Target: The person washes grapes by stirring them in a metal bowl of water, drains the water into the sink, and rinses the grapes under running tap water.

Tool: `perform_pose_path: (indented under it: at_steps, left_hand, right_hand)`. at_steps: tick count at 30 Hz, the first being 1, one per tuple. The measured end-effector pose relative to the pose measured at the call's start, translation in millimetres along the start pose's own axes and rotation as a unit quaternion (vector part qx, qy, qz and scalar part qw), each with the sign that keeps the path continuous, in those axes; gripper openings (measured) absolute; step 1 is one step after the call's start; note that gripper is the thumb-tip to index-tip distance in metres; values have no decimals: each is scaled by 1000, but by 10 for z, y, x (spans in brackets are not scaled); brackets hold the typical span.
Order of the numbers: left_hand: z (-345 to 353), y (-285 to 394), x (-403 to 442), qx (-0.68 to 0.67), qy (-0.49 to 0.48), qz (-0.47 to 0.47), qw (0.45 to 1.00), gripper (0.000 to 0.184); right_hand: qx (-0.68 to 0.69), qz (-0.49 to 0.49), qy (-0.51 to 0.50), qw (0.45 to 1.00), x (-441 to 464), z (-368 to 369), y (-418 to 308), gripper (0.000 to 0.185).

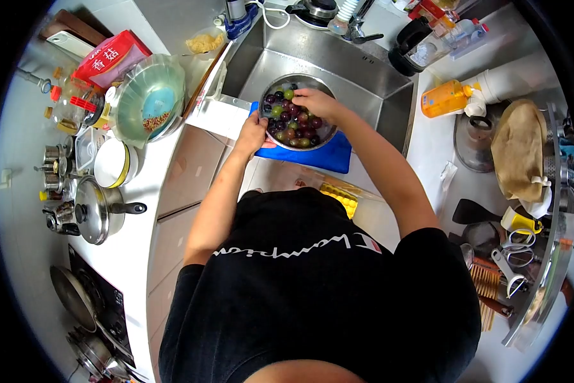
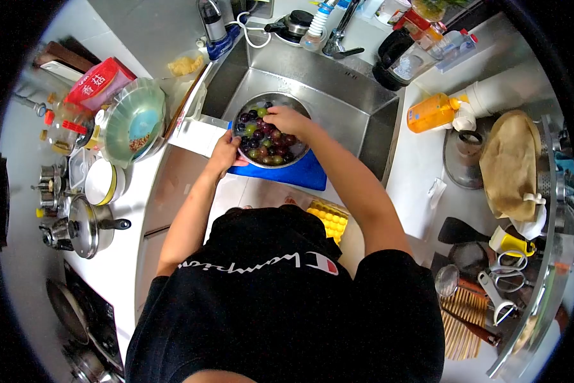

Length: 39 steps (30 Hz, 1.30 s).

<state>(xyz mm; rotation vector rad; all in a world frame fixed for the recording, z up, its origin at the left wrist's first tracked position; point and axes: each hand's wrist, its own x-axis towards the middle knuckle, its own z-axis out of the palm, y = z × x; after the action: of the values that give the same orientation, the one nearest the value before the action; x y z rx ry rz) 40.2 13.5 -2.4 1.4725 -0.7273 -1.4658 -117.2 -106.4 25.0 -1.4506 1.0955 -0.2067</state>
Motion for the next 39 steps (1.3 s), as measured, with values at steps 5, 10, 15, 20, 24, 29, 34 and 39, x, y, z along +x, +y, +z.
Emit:
perform_pose_path:
  at_steps: [5, 10, 15, 20, 24, 29, 34, 39]
  left_hand:
    - [7, 16, 9, -3, 2, -4, 1000, 32]
    - [1, 12, 3, -5, -1, -6, 1000, 32]
    - [-1, 18, -1, -5, -9, -1, 1000, 31]
    - [20, 42, 67, 8, 3, -22, 1000, 36]
    - [22, 65, 97, 27, -5, -22, 999, 37]
    - [41, 48, 67, 18, -2, 0, 1000, 36]
    - [136, 9, -4, -31, 39, 3, 999, 35]
    - [310, 19, -81, -89, 92, 3, 992, 35]
  right_hand:
    - [-356, -130, 20, 925, 65, -66, -142, 39]
    - [-515, -212, 77, 827, 191, 395, -136, 44]
    - [-536, -206, -52, 817, -137, 277, -167, 39]
    - [-507, -415, 39, 754, -88, -91, 292, 40]
    - [-382, -206, 99, 895, -44, -115, 157, 38]
    - [-428, -134, 68, 891, -21, 136, 83, 41]
    - [-374, -231, 62, 896, -97, -6, 83, 37]
    - [-382, -127, 138, 905, 40, -60, 3, 37]
